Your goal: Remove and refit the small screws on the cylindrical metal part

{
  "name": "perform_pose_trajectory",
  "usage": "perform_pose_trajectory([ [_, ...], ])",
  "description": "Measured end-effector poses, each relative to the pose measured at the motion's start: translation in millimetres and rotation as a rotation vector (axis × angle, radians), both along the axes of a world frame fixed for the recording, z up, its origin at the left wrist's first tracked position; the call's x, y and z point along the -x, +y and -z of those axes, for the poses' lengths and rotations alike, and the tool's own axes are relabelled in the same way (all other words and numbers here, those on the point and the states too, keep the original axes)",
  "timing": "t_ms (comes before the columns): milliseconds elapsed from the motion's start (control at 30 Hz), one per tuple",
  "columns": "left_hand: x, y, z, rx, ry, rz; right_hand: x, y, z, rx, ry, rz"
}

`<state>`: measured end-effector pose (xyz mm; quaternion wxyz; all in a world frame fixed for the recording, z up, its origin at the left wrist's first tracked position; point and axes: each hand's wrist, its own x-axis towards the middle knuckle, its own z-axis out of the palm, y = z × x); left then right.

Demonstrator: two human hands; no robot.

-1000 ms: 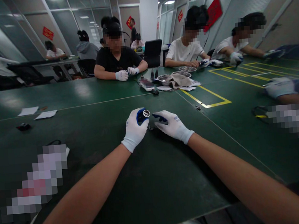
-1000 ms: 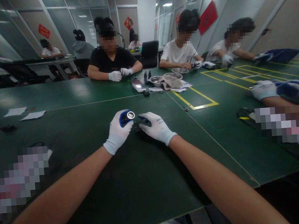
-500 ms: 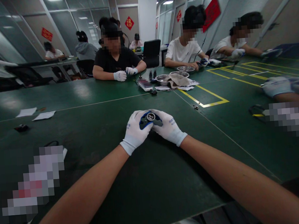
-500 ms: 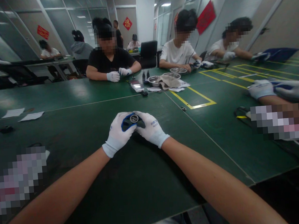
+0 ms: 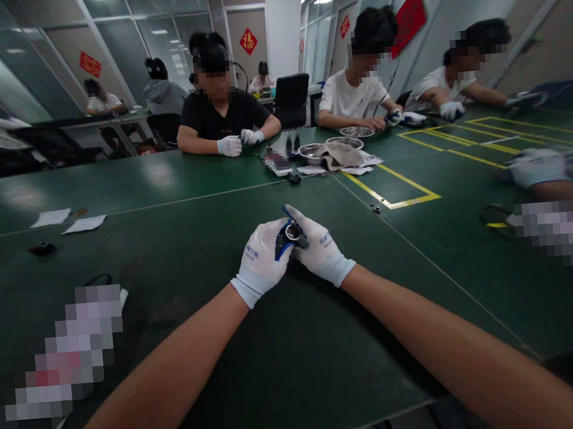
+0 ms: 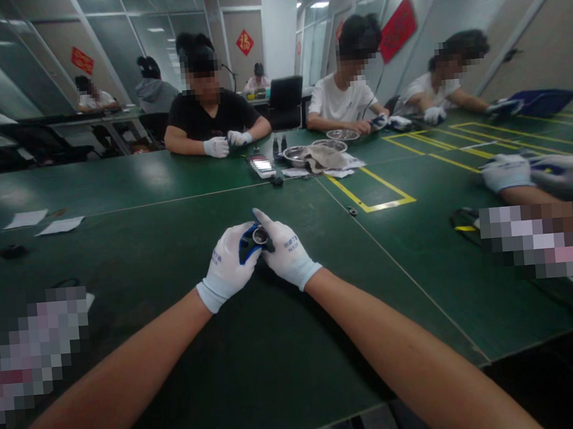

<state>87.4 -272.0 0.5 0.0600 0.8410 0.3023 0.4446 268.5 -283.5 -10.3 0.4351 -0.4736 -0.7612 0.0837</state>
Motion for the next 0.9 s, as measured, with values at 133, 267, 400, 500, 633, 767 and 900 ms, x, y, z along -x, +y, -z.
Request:
perform_pose_trajectory([
  [133, 1, -1, 0.3, 0.007, -0.010, -0.011, 3, -5, -0.4, 0.018, 0.038, 0.008],
  [267, 3, -2, 0.1, 0.010, -0.020, -0.007, 5, -6, 1.3, 0.003, 0.090, 0.002],
  [400, 6, -5, -0.8, 0.002, -0.005, 0.032, 5, -3, 6.3, 0.001, 0.121, 0.039],
  [500, 8, -6, -1.4, 0.021, 0.016, 0.034, 7, -4, 8.1, 0.029, 0.132, 0.040],
  [633, 9, -7, -2.5, 0.004, 0.027, 0.003, 9, -8, 6.7, 0.053, 0.180, 0.014],
  [767, 10, -7, -3.5, 0.002, 0.041, -0.048, 11, -10, 6.2, 0.078, 0.221, -0.036],
  [900, 13, -8, -3.4, 0.031, 0.064, -0.092, 14, -8, 9.6, 0.106, 0.233, -0.057],
])
